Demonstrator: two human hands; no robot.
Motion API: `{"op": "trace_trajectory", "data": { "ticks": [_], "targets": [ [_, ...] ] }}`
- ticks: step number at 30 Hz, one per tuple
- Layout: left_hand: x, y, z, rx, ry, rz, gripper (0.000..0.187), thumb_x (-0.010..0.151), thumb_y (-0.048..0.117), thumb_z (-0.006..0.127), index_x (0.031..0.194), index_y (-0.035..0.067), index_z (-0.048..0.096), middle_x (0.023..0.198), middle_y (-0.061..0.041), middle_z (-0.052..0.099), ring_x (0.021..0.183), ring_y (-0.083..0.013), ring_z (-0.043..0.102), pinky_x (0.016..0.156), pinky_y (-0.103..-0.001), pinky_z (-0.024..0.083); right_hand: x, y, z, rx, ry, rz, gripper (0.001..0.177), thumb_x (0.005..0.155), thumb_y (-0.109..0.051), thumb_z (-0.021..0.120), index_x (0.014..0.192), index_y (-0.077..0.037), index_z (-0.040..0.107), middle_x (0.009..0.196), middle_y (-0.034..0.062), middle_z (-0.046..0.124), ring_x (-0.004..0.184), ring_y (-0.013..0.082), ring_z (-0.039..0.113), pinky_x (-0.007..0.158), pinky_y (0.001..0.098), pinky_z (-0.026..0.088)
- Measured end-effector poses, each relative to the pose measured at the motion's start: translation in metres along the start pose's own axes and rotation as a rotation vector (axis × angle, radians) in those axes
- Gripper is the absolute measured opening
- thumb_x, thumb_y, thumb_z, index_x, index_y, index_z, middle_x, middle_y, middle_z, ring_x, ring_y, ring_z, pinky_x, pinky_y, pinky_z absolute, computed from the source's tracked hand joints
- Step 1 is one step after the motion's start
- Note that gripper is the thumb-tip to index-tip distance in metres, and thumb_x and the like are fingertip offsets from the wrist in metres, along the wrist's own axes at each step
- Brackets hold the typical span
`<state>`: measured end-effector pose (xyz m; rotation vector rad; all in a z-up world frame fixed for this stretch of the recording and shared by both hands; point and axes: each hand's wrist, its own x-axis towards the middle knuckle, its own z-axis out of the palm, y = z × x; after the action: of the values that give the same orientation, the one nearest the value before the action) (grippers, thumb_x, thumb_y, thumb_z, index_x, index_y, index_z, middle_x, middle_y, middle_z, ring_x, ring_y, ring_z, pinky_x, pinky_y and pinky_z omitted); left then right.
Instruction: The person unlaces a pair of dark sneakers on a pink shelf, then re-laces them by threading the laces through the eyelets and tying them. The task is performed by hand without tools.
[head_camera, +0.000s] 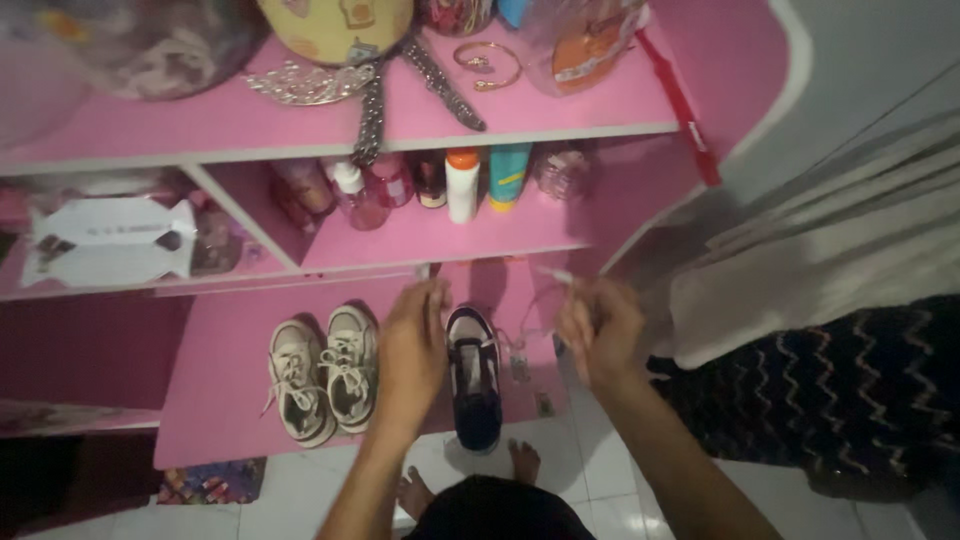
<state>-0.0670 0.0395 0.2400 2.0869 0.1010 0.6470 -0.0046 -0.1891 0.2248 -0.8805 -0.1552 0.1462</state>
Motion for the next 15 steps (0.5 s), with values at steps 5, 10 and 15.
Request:
{"op": "trace_trajectory", "data": {
  "ticks": [5,10,15],
  "targets": [
    [0.039,0.098,-0.048,-0.065,0.053,0.298,0.026,0.098,-0.002,0.060,0.123,0.001,0.066,0.108,-0.021,0.072,0.095,-0.0367,0.072,0.081,-0.041,0.056,0.020,-0.042,0.079,-0.043,0.070,-0.048,0.026,0.097,-0.018,0.053,0.076,-0.004,0.061,0.048,-0.0017,0.035,0.040,0.0125,0.032,0.041,0.0291,0.026],
    [0.067,0.148,-0.063,-0.158,0.042,0.382,0.027,0.100,0.000,0.063,0.126,0.002,0.066,0.105,-0.018,0.074,0.091,-0.0277,0.076,0.077,-0.035,0.059,0.040,-0.069,0.133,-0.020,-0.003,-0.110,0.023,0.099,-0.019,0.058,0.085,-0.002,0.063,0.046,-0.0040,0.034,0.037,0.0098,0.030,0.041,0.0267,0.025],
    [0.081,0.175,-0.069,-0.469,-0.036,0.274,0.033,0.098,0.005,0.066,0.131,0.004,0.061,0.098,-0.013,0.079,0.086,-0.0118,0.076,0.070,-0.025,0.060,0.045,-0.086,0.168,-0.012,-0.072,-0.304,0.025,0.102,-0.017,0.061,0.082,-0.002,0.061,0.049,-0.0021,0.036,0.037,0.0104,0.030,0.041,0.0276,0.026]
  ]
}}
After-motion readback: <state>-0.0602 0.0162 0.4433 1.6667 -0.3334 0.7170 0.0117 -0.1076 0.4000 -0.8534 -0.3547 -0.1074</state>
